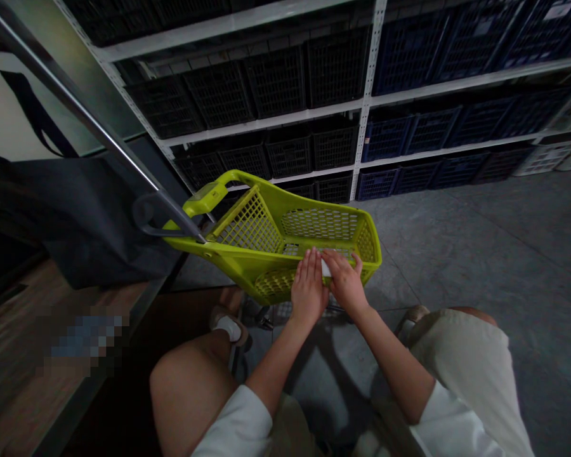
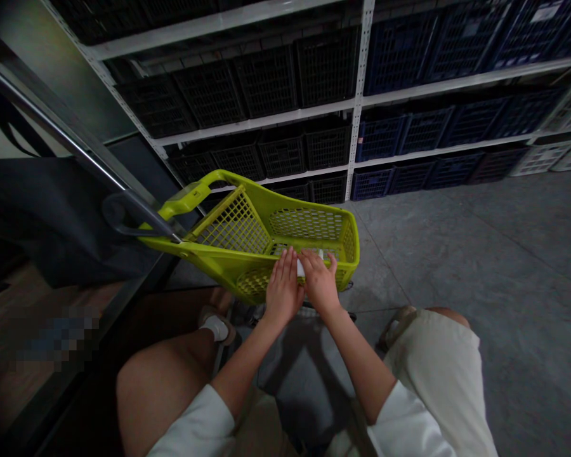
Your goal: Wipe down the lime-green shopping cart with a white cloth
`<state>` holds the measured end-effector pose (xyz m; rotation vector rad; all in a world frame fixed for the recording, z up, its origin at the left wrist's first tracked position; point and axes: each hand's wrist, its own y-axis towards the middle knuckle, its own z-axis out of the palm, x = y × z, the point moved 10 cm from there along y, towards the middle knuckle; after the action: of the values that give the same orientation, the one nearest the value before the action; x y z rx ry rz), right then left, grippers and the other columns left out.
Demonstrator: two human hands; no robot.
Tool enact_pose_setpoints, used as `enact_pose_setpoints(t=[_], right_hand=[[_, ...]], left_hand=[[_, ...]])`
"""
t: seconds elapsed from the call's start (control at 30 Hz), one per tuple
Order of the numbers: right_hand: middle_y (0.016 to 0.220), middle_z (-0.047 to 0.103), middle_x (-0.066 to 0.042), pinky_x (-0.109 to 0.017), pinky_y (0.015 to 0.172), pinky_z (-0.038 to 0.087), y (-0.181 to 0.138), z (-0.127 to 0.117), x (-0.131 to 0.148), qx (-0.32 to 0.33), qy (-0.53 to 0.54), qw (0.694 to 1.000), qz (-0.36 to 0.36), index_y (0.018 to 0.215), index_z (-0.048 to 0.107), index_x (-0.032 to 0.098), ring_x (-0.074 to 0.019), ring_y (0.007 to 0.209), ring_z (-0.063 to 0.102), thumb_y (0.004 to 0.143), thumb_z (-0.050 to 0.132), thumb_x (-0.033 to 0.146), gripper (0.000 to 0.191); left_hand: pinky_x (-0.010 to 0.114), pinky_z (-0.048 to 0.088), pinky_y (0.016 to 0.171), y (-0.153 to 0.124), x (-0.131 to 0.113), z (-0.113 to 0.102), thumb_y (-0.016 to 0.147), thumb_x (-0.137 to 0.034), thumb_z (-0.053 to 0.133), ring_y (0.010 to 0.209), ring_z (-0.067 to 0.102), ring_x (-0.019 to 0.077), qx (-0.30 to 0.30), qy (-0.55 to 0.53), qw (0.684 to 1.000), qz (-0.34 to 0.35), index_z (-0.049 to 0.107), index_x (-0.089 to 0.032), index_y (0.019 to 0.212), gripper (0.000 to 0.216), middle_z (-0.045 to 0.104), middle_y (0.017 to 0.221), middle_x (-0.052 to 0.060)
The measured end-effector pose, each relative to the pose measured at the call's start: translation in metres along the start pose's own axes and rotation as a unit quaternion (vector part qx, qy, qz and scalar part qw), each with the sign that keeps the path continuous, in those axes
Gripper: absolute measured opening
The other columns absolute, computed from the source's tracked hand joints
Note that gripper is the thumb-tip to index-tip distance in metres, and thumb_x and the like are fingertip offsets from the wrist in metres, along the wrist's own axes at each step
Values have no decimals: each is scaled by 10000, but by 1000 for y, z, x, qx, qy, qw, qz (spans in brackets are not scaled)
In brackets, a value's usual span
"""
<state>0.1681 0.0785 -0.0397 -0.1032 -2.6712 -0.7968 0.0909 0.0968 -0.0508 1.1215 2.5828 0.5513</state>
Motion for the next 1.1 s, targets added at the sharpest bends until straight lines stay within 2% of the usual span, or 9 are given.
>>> enact_pose_setpoints(t=[0.1,0.2,0.37,0.47,0.53,0.63,0.83,0.97,1.1], right_hand=[[1443,596,-88,-470,1149,166,-11,-6,-6,-1,-14,1000,-26,1414,502,225,-209,1344,514,752,395,9,704],[1446,595,-79,-465,1149,165,-27,-21,-29,-22,-14,999,-43,1455,470,248,-209,1358,513,732,406,13,763],[1424,614,-80,-483,1142,173,-61,-48,-92,-87,-45,995,14,1483,446,284,-234,1374,513,717,420,28,808],[1419,617,-88,-490,1145,167,-69,-52,-104,-109,-63,991,43,1466,467,270,-243,1380,509,756,414,47,747],[1409,624,-98,-492,1150,154,-65,-49,-96,-115,-69,989,66,1449,487,250,-246,1366,523,785,416,64,693],[1399,630,-107,-500,1157,121,-50,-41,-65,-120,-61,987,90,1404,527,221,-247,1339,543,816,419,74,616],[1445,593,-98,-487,1171,135,-18,-8,7,-57,-18,997,50,1422,510,215,-231,1378,495,802,412,50,650],[1475,564,-99,-493,1169,127,-18,-5,8,-26,-22,999,16,1448,474,225,-217,1399,473,789,405,28,692],[1491,549,-94,-489,1180,104,-32,-19,-17,-24,-36,999,-19,1472,440,225,-203,1408,464,738,410,2,768]], left_hand=[[444,245,1266,0,0,-2,796,-115,504,1563,92,246,5,0,1000,1,166,-59,1567,843,208,1672,148],[432,238,1268,-1,-2,-4,800,-117,512,1565,87,241,11,4,1000,6,140,-64,1577,862,176,1683,128],[442,243,1266,-1,-7,-4,811,-130,520,1564,88,251,15,10,1000,14,104,-60,1583,880,158,1686,134],[448,242,1266,0,-9,-4,804,-135,528,1564,85,253,16,6,1000,16,91,-63,1584,897,157,1685,140],[455,241,1266,0,-10,-5,794,-140,539,1564,81,257,16,-3,1000,18,87,-66,1584,913,153,1685,145],[462,240,1265,0,-11,-6,784,-144,552,1563,79,263,10,-18,1000,18,98,-66,1581,921,156,1682,157],[476,291,1248,0,-3,3,877,-172,476,1556,143,248,6,-16,1000,-7,114,-92,1580,795,251,1657,165],[448,256,1264,-1,-4,2,832,-148,513,1561,106,249,6,-2,1000,10,159,-57,1567,820,224,1663,172],[427,240,1267,-1,-4,-4,787,-116,536,1564,86,248,13,8,1000,10,170,-45,1564,862,185,1675,162]])
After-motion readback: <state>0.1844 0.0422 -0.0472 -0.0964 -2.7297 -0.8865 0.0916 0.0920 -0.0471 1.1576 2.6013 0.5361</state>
